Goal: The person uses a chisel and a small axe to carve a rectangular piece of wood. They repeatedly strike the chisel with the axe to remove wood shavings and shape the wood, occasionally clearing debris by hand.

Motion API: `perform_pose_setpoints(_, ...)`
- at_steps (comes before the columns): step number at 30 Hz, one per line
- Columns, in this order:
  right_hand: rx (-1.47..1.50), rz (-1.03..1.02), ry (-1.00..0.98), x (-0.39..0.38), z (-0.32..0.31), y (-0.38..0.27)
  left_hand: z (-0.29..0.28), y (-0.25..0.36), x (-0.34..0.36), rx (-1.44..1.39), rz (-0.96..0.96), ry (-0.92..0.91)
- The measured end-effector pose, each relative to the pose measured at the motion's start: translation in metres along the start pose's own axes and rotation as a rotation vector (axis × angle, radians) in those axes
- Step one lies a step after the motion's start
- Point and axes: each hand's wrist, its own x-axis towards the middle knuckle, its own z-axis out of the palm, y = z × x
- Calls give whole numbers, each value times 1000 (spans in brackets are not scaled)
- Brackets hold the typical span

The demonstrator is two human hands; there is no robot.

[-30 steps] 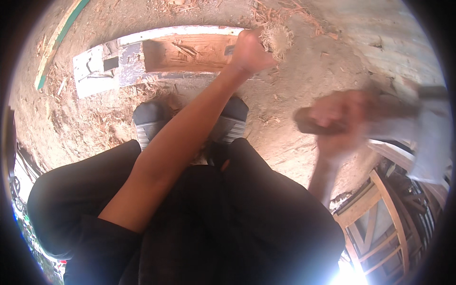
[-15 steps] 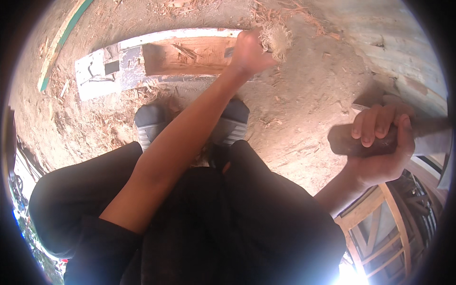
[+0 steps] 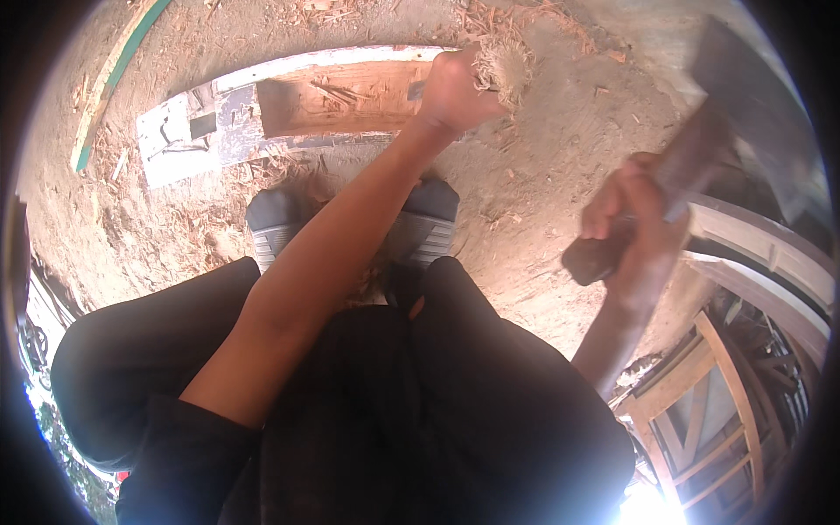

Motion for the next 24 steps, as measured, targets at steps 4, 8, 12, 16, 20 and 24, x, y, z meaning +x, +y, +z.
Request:
perform_pose_setpoints(4, 319, -214, -124, 1, -9, -6, -5, 2, -2, 38, -39, -54)
perform_pose_setpoints(8, -264, 254, -157, -18, 11, 57, -4, 3, -2, 43, 6, -89)
perform_pose_setpoints(12, -24, 334, -111, -26, 13, 58, -4, 3, -8, 43, 8, -88)
perform_pose_setpoints(16, 62, 299, 6, -20, 2, 59, 0, -1, -3, -35, 160, 16)
perform_pose_setpoints(20, 99, 294, 82, -16, -19, 54, 1, -3, 2, -43, 227, 68)
perform_pose_setpoints(24, 114, 304, 85, -15, -23, 51, -5, -10, 6, -33, 199, 86)
